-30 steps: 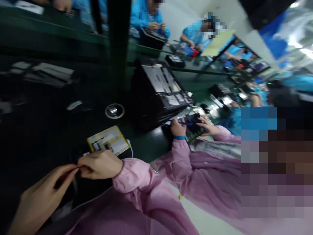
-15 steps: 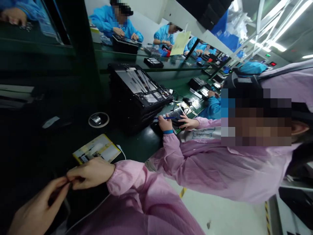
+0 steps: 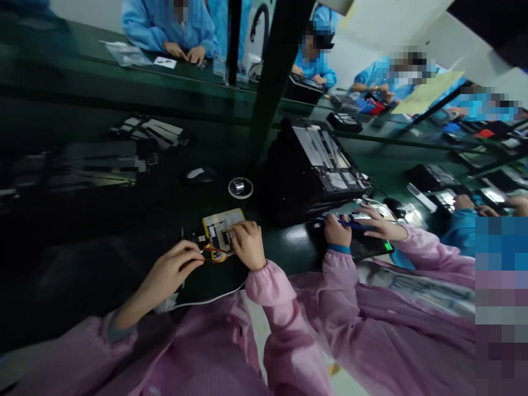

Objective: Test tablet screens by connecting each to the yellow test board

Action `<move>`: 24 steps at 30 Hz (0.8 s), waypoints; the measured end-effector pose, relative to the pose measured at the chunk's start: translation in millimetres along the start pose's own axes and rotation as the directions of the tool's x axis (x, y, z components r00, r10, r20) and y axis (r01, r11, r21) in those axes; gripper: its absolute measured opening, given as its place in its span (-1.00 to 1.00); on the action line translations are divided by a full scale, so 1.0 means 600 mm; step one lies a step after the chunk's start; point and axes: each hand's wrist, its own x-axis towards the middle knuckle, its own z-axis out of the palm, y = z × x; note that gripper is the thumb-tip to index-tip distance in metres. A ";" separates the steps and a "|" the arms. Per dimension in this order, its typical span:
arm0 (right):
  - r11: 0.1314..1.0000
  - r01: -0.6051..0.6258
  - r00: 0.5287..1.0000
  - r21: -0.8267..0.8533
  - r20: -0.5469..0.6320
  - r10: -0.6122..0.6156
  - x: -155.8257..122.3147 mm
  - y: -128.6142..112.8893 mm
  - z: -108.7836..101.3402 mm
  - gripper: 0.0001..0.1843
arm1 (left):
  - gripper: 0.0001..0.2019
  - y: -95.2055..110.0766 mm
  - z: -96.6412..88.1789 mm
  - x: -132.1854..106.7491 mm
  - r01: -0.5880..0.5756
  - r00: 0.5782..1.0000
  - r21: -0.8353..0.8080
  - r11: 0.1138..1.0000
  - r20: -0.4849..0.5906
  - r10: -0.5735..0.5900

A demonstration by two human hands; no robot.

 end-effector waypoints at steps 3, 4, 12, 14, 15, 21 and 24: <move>0.990 0.063 0.997 -0.128 0.061 -0.056 0.022 -0.011 0.016 -0.73 | -0.86 0.004 -0.003 -0.003 0.013 0.999 -0.042 0.999 -0.053 -0.015; 0.986 0.072 0.996 -0.151 0.068 -0.063 0.028 -0.012 0.020 -0.72 | -0.86 0.005 -0.007 -0.007 0.027 0.997 -0.065 0.998 -0.069 -0.032; 0.960 0.133 0.991 -0.248 0.017 -0.133 0.038 -0.009 0.038 -0.69 | -0.72 -0.036 -0.077 -0.103 0.199 0.949 -0.051 0.979 -0.239 -0.205; 0.956 0.140 0.990 -0.258 0.027 -0.138 0.041 -0.006 0.039 -0.67 | -0.71 -0.063 -0.102 -0.140 0.278 0.906 0.018 0.960 -0.336 -0.256; 0.958 0.147 0.989 -0.245 0.033 -0.143 0.043 -0.002 0.037 -0.65 | -0.70 -0.078 -0.115 -0.158 0.329 0.874 0.057 0.942 -0.395 -0.282; 1.000 0.000 0.960 0.001 -0.279 0.000 0.023 -0.008 -0.028 -0.53 | -0.52 -0.172 -0.166 -0.236 0.638 0.630 0.002 0.770 -0.576 -0.521; 1.000 0.025 0.867 0.013 -0.497 -0.015 -0.011 -0.075 -0.038 -0.60 | -0.48 -0.182 -0.172 -0.244 0.612 0.600 -0.252 0.750 -0.470 -0.648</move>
